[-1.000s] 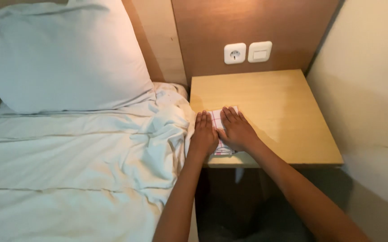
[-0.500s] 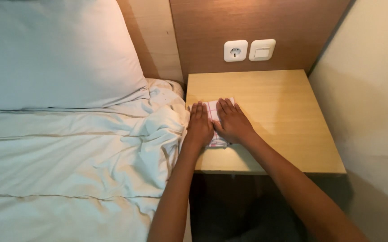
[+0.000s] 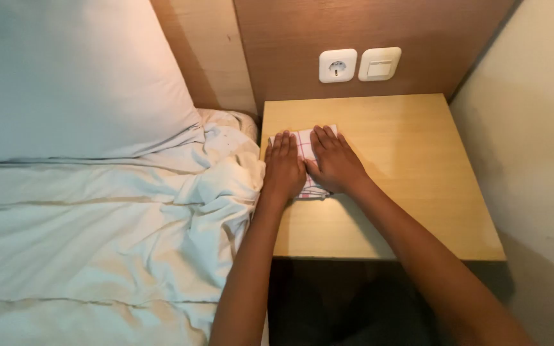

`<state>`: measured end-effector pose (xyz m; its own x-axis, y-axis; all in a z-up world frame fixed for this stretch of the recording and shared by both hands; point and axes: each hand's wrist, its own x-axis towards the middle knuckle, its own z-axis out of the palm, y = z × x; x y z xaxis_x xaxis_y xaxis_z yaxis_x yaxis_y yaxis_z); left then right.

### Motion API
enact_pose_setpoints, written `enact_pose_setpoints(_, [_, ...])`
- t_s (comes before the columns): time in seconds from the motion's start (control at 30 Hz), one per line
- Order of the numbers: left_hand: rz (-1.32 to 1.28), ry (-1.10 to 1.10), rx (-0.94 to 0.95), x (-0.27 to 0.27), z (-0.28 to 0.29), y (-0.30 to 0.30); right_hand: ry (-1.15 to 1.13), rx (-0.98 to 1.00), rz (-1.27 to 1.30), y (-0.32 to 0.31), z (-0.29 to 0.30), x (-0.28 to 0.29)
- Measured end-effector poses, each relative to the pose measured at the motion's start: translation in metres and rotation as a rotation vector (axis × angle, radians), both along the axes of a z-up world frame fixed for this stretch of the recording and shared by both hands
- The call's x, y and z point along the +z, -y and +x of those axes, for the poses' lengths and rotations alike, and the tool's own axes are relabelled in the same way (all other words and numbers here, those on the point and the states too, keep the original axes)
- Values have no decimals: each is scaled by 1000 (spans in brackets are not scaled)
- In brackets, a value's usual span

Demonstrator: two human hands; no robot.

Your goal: The person cleans a wooden nightstand next to a bed using a small cloth. They wipe the surface thoroughly, then move to the second nightstand on the other side of the bed and repeat the cleaning process.

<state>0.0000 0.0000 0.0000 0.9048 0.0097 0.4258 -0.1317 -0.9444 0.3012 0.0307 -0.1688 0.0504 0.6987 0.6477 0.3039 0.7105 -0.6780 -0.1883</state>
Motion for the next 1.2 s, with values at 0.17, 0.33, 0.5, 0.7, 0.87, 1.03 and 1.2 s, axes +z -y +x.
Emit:
enact_pose_setpoints(0.17, [-12, 23, 1, -5, 10, -2, 9, -6, -1, -1, 6, 0])
enact_pose_setpoints(0.33, [17, 21, 0, -4, 7, 0, -5, -30, -4, 2, 3, 2])
enact_pose_setpoints(0.5, [4, 3, 0, -1, 7, -2, 1, -14, -19, 1, 8, -2])
enact_pose_setpoints(0.7, [26, -10, 17, 11, 20, -5, -15, -16, 7, -5, 23, 1])
enact_pose_setpoints(0.87, [16, 30, 28, 2, 29, -6, 20, -14, 45, -6, 26, 2])
enact_pose_setpoints(1.03, [8, -1, 16, 4, 14, -3, 17, -35, 20, -1, 14, -4])
enact_pose_setpoints(1.2, [13, -37, 5, 5, 21, -6, -11, -31, 54, -3, 20, -6])
